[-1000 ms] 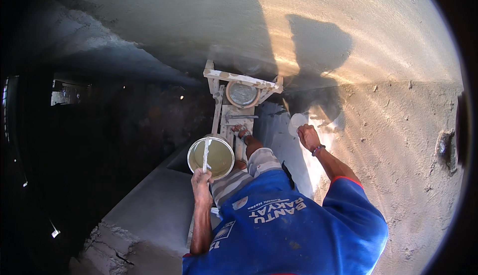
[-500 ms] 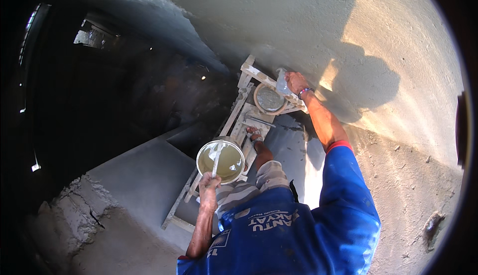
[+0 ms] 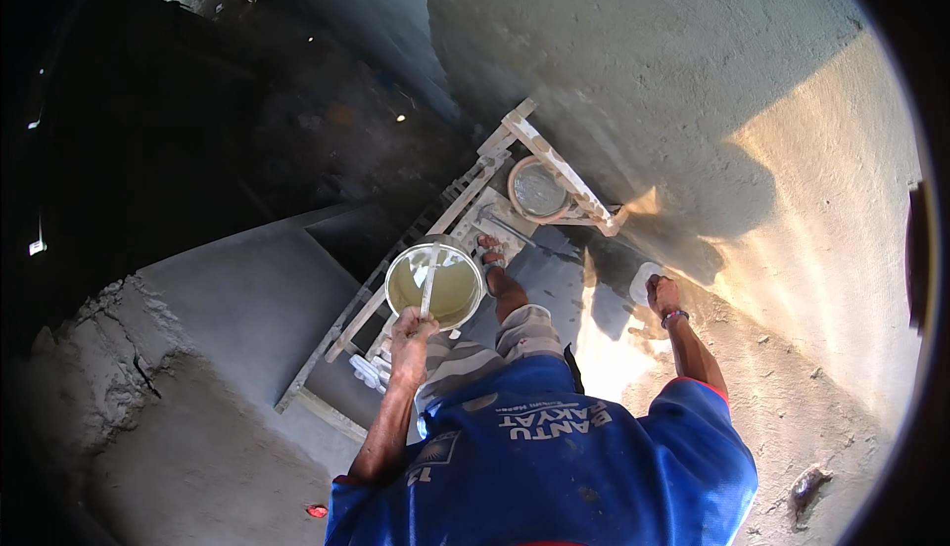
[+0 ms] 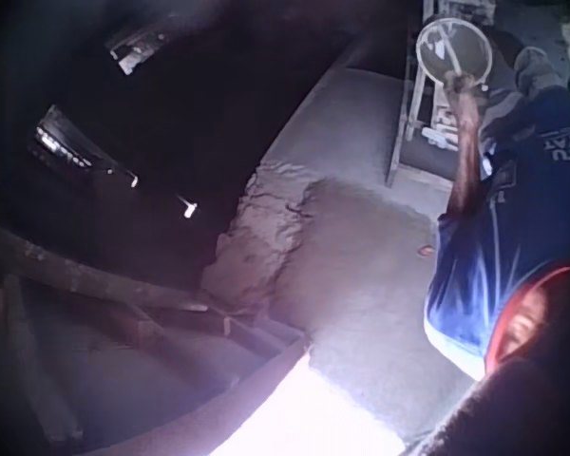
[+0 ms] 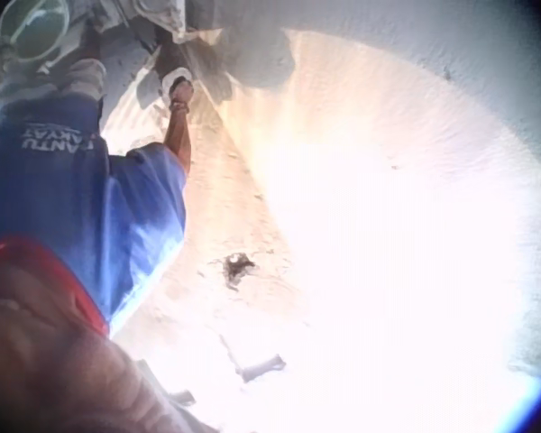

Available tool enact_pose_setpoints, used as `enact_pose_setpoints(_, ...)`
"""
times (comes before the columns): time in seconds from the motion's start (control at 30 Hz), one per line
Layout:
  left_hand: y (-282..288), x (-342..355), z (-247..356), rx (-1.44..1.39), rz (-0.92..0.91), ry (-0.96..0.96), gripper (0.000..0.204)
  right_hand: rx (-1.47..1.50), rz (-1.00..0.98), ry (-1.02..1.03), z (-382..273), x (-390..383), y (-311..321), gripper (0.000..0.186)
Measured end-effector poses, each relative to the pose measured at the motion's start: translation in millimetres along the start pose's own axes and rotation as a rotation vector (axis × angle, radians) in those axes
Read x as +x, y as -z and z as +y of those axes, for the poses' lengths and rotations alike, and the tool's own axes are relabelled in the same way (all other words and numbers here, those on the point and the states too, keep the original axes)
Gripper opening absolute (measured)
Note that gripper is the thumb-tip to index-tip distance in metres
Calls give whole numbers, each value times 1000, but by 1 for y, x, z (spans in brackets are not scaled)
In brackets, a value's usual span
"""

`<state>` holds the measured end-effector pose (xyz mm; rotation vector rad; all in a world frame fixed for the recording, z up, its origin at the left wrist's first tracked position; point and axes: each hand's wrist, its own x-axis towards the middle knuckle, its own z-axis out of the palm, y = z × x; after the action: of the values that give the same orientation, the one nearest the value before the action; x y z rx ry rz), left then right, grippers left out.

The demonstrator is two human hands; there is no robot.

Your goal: The person applies plaster to a wall using a trowel and a wooden board, dipping a plastic cup into a bucket of water to moisten the surface.

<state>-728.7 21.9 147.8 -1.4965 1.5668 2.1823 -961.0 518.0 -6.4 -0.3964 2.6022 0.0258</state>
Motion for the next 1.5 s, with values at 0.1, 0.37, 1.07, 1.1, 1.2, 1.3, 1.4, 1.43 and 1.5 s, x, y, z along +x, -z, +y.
enact_pose_setpoints(0.1,0,0,2,20,33,0,7,224,-195,1,6,7,4,11)
enact_pose_setpoints(0.37,-6,9,28,48,-70,-22,4,751,92,-99,70,78,15,10)
enact_pose_setpoints(1.07,26,-14,-1,17,276,-145,11,339,-184,1223,-412,-23,144,12)
enact_pose_setpoints(1.1,32,-20,2,25,267,-119,12,243,-209,1305,-427,-25,137,9)
enact_pose_setpoints(1.2,38,-24,-19,-64,339,-157,12,75,-233,1503,-470,-26,114,7)
enact_pose_setpoints(1.3,53,-28,-26,-134,419,-177,14,-78,-325,1512,-496,-23,81,15)
enact_pose_setpoints(1.4,73,-42,-37,-183,489,-137,16,-26,-393,1490,-525,-48,82,13)
enact_pose_setpoints(1.43,78,-47,-42,-226,524,-99,17,144,-412,1521,-532,-57,84,11)
enact_pose_setpoints(1.5,90,-51,-58,-273,597,-72,17,77,-447,1544,-534,-49,77,14)
